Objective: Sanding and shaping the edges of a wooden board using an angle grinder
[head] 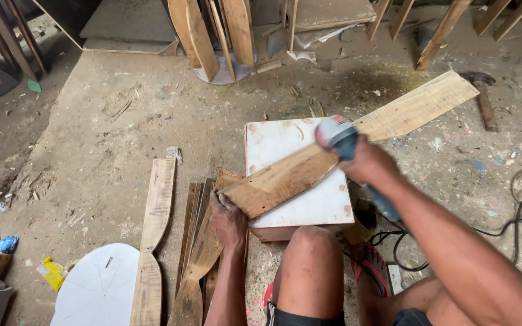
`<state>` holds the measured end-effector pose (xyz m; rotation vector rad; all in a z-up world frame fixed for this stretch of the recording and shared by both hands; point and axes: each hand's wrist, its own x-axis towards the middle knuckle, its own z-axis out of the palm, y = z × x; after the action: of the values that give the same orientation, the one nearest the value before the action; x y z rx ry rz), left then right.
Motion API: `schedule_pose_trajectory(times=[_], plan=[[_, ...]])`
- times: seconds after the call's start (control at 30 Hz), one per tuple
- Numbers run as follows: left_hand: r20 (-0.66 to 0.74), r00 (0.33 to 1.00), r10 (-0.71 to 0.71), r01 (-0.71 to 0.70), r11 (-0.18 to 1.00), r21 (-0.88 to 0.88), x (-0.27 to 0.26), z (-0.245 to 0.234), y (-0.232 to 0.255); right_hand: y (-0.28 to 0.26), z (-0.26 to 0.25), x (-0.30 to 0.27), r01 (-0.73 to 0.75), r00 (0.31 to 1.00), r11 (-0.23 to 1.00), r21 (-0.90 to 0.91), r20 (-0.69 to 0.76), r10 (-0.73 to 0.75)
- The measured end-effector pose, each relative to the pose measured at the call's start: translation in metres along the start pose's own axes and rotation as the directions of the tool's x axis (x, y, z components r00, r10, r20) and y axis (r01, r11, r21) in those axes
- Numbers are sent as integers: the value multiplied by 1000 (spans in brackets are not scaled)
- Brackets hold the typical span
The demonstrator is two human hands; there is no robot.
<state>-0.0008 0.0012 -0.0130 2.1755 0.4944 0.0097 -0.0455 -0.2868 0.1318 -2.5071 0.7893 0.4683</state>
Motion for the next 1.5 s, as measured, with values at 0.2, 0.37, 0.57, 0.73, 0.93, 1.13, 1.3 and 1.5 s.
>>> schedule_pose_trajectory(times=[0.2,0.37,0.57,0.73,0.93,1.13,1.3,1.5], plan=[[19,998,-59,58,998,22,-14,-15,23,62,-2,33,-113,980,994,11,-165,113],[17,999,-45,45,999,-4,-18,-20,28,27,15,-7,-10,1000,995,-99,-15,9],[8,1000,-27,27,999,-29,-13,-10,20,0,84,-1,189,982,959,-210,52,-182],[1,1000,13,-13,1000,-13,-11,-9,14,-12,96,-18,279,957,947,-159,132,-259],[-8,1000,17,-17,1000,2,-6,-5,11,12,33,-14,122,992,984,-131,59,-115],[25,1000,-4,4,1000,-13,-12,-12,18,49,-8,18,-40,992,999,29,-115,44],[55,998,-17,15,1000,22,-12,-13,17,16,8,-5,-55,998,998,11,-32,55],[16,1000,6,-6,1000,1,-1,-4,4,-7,93,2,169,984,980,-105,81,-161]])
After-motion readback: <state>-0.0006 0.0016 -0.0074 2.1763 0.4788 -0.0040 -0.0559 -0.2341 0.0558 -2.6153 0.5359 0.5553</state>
